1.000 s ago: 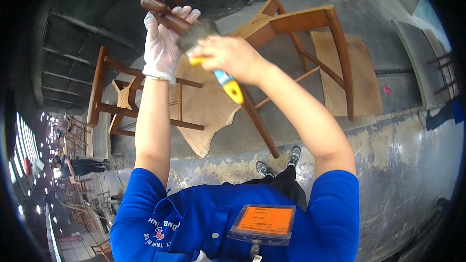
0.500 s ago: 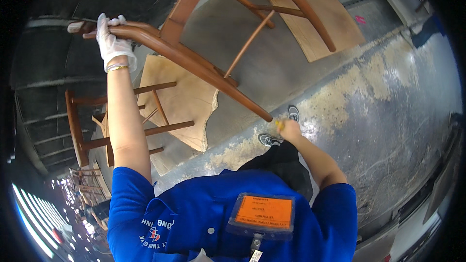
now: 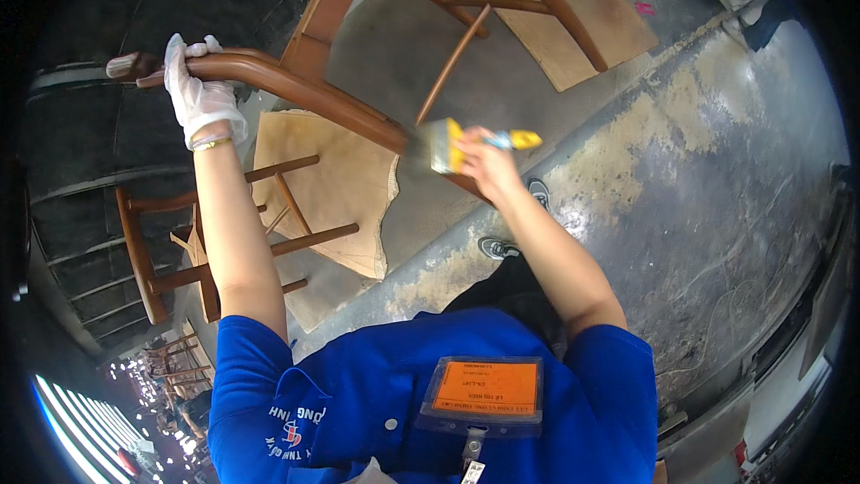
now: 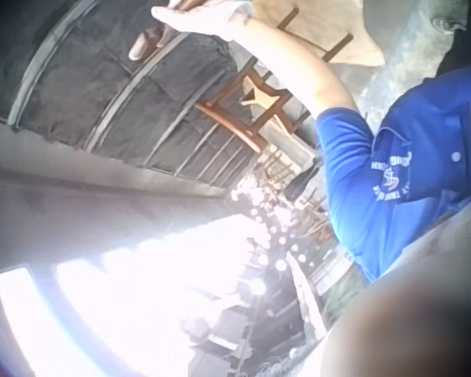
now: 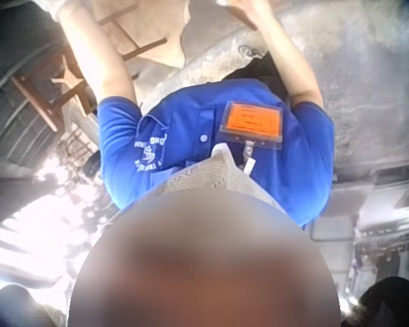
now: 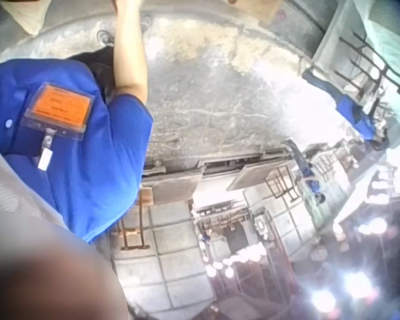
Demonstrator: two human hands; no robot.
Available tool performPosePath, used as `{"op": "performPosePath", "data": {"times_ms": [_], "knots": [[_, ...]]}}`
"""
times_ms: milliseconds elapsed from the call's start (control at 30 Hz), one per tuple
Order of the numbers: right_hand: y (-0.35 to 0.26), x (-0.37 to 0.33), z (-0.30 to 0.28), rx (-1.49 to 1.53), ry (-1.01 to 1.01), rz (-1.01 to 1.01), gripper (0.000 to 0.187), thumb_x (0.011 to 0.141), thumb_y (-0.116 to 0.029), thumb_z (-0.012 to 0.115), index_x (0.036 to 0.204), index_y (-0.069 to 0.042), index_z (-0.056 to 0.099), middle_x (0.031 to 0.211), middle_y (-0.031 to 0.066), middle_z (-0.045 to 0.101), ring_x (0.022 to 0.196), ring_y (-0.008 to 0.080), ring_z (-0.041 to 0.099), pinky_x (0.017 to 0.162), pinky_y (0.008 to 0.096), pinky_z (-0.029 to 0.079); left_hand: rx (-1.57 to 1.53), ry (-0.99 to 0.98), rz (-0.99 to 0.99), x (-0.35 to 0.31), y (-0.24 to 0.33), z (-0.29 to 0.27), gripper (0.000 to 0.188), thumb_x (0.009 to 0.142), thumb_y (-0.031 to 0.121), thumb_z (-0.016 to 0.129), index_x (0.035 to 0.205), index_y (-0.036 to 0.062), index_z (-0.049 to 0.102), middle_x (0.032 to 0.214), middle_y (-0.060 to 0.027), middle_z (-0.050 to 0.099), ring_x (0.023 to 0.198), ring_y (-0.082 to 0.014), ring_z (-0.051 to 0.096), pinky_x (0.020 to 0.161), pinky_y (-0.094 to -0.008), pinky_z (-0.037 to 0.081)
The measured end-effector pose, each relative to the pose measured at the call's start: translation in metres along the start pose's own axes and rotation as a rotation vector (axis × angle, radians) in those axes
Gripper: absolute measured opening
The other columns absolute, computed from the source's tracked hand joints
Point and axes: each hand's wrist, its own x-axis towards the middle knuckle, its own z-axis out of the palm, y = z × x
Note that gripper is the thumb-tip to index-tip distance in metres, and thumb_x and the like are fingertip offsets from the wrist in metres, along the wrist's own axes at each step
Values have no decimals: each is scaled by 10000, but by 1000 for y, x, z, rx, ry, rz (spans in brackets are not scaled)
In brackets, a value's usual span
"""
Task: The person applies a finish to a wooden chair using a brush. They hold the chair with one hand and brush the legs, seat, and backrest with the other, rotating the chair to reach all surfaces.
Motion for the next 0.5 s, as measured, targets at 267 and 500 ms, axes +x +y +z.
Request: {"op": "performPosePath", "data": {"times_ms": [267,500], "knots": [[-61,-93,-284,-187,745,-165,169,926,-33,709,1023,-172,715,964,38,756,782,145,725,531,311,515,-202,-95,-83,2,11,20,157,991,58,768,952,118,628,680,4,551,611,-164,534,755,-413,538],[-149,-131,-360,-29,862,-338,126,971,-107,668,1058,-178,725,1058,63,760,876,257,770,673,455,651,27,108,156,-39,11,50,160,989,150,789,970,135,630,698,56,497,657,-118,502,805,-373,477]]}}
